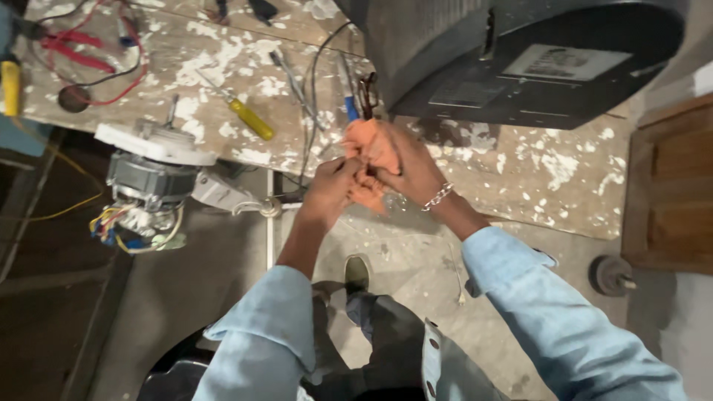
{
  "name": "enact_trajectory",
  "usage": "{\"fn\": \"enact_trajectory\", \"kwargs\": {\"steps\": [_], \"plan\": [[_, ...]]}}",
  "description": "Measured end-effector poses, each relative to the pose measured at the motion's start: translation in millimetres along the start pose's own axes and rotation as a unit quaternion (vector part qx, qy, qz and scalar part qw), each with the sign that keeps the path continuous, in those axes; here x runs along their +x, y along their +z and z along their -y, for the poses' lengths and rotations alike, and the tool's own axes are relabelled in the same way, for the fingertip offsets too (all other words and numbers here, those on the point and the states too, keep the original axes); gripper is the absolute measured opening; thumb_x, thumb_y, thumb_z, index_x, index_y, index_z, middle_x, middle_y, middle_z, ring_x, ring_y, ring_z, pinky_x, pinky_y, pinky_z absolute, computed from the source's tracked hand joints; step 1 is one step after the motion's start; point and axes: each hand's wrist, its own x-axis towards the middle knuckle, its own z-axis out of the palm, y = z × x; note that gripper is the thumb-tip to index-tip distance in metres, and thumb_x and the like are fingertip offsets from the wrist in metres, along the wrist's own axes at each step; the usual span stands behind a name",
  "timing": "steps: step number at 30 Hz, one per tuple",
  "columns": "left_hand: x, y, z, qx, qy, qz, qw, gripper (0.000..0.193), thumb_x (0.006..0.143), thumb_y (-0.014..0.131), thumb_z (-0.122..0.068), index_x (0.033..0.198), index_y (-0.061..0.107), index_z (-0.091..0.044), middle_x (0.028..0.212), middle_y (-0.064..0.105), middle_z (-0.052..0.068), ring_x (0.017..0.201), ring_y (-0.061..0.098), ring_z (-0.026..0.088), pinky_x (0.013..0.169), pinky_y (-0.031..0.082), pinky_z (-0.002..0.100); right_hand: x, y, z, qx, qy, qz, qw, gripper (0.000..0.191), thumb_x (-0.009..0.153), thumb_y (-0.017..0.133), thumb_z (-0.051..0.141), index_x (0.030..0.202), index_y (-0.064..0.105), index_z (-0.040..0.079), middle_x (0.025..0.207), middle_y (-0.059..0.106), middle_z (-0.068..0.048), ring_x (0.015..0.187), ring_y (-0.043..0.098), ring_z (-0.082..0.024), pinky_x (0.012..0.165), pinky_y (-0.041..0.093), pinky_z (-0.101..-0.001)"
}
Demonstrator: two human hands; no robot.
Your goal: The person wipes the motor and housing of a stand fan with an orange cloth, then aligns the white plastic housing cover over the fan body and presses it into place, working around the edges to seat it.
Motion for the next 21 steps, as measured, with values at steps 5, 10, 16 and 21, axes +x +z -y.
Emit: {"fn": "enact_trajectory", "kwargs": {"steps": [5,10,16,21], "plan": [[17.1,56.0,13.5,0.035,0.101,0.004,0.994,0.035,0.089,0.071,-0.013,0.121,0.071,0.001,0.105,0.074,0.009,0.088,0.067,0.016,0.073,0.051,0.029,-27.2,-34.9,-19.5,-0.125,0.249,-0.026,0.96,0.09,0.083,0.086,0.03,0.151,0.032,0.002,0.11,0.067,-0.03,0.096,0.066,-0.049,0.08,0.054,-0.0519],[34.7,83.6,18.7,0.1,0.235,-0.063,0.965,0.048,0.086,0.075,-0.01,0.129,0.063,0.008,0.124,0.071,0.016,0.114,0.068,0.021,0.099,0.052,0.032,-46.0,-40.6,-51.4,-0.061,0.256,-0.233,0.936,0.085,0.091,0.082,0.037,0.152,0.035,0.001,0.117,0.074,-0.021,0.105,0.074,-0.037,0.087,0.059,-0.0399],[43.0,78.4,22.0,0.142,0.16,-0.068,0.975,0.045,0.086,0.067,-0.01,0.129,0.064,0.001,0.123,0.071,0.015,0.107,0.071,0.021,0.091,0.056,0.033,-43.1,-21.8,-56.5,-0.162,0.305,-0.251,0.905,0.102,0.078,0.087,0.022,0.149,0.024,-0.014,0.132,0.046,-0.036,0.122,0.046,-0.048,0.109,0.035,-0.0511],[33.6,57.4,18.2,0.091,0.115,-0.048,0.988,0.034,0.092,0.065,-0.012,0.123,0.068,0.001,0.101,0.075,0.01,0.085,0.07,0.016,0.069,0.058,0.029,-26.0,7.7,-3.8,-0.109,0.261,-0.218,0.934,0.074,0.075,0.079,0.015,0.138,0.045,-0.003,0.13,0.05,-0.03,0.124,0.046,-0.045,0.108,0.041,-0.0487]]}}
